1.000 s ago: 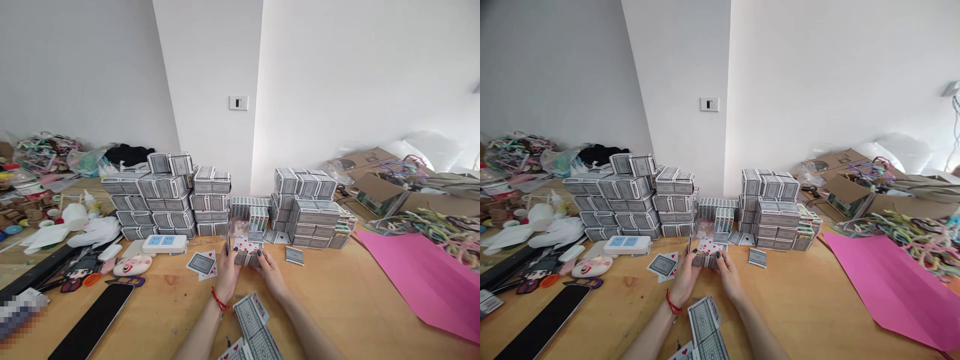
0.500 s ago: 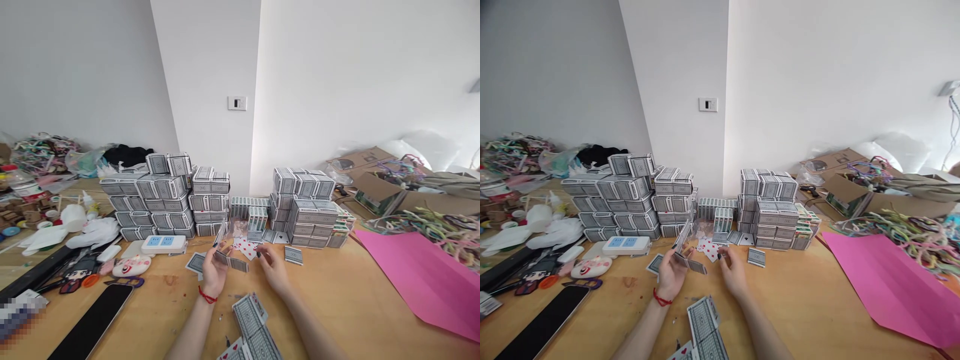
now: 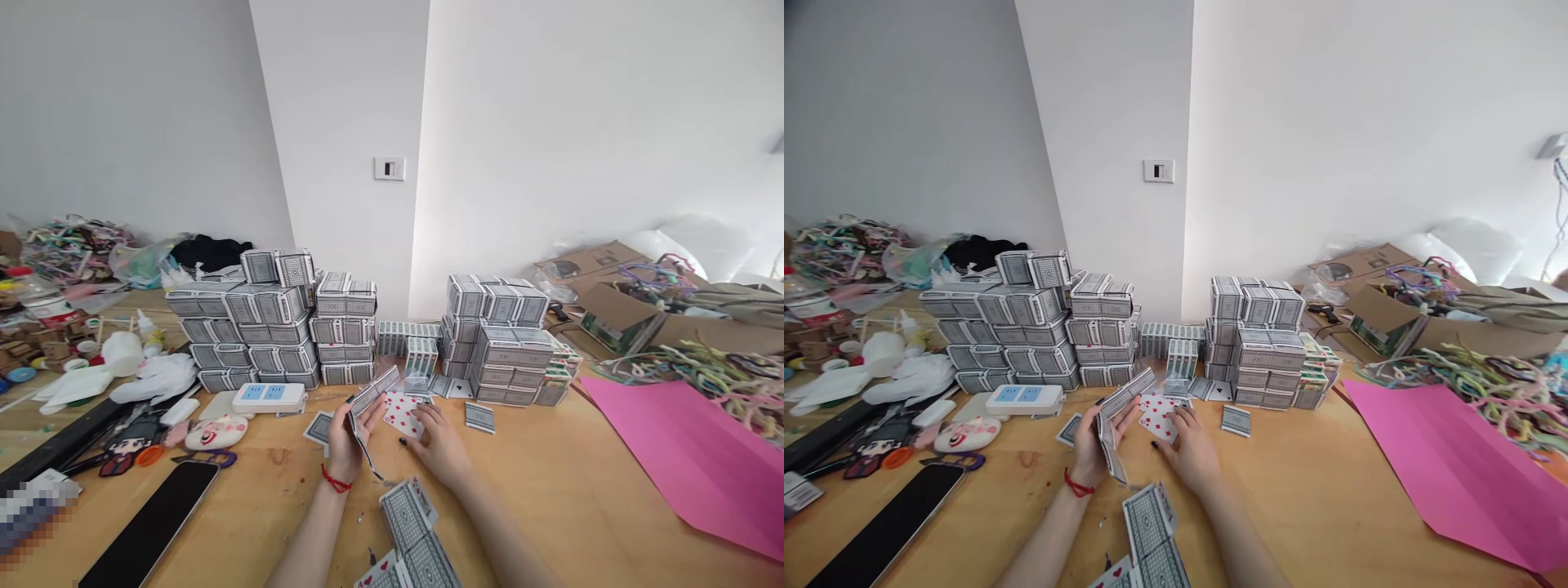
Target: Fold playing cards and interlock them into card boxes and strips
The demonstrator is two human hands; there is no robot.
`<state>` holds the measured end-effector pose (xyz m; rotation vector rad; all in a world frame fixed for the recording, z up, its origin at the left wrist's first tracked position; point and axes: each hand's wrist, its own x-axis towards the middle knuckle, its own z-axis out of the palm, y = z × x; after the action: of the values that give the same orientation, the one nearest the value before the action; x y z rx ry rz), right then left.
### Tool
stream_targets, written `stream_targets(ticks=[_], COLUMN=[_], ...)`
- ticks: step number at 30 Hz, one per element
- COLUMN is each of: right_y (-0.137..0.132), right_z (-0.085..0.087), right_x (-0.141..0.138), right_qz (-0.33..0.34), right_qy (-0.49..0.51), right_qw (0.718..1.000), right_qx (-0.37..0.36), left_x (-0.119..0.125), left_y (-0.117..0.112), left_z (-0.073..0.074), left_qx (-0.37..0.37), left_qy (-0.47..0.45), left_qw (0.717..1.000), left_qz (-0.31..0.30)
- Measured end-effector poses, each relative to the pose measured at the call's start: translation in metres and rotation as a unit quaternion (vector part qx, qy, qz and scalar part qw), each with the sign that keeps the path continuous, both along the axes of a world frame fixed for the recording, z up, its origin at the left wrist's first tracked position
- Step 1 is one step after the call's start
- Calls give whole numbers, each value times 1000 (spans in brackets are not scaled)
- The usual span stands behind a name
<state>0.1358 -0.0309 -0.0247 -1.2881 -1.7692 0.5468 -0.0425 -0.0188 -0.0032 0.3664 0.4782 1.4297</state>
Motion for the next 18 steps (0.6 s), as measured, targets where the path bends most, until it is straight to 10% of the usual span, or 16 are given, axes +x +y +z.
stream_targets(ticks=[9,18], right_y=[3,14], right_z=[-6,-12], right_x=[0,8], right_qz=[-20,-79], right_qy=[-13,206], right_qw=[1000,973], right_qx=[-11,-73], left_x=[-9,-9], left_y=[-4,-2], left_z=[-3,-1], left_qx=[1,-2], left_qy=[29,41], left_qw=[998,998], left_qz=[-50,-44])
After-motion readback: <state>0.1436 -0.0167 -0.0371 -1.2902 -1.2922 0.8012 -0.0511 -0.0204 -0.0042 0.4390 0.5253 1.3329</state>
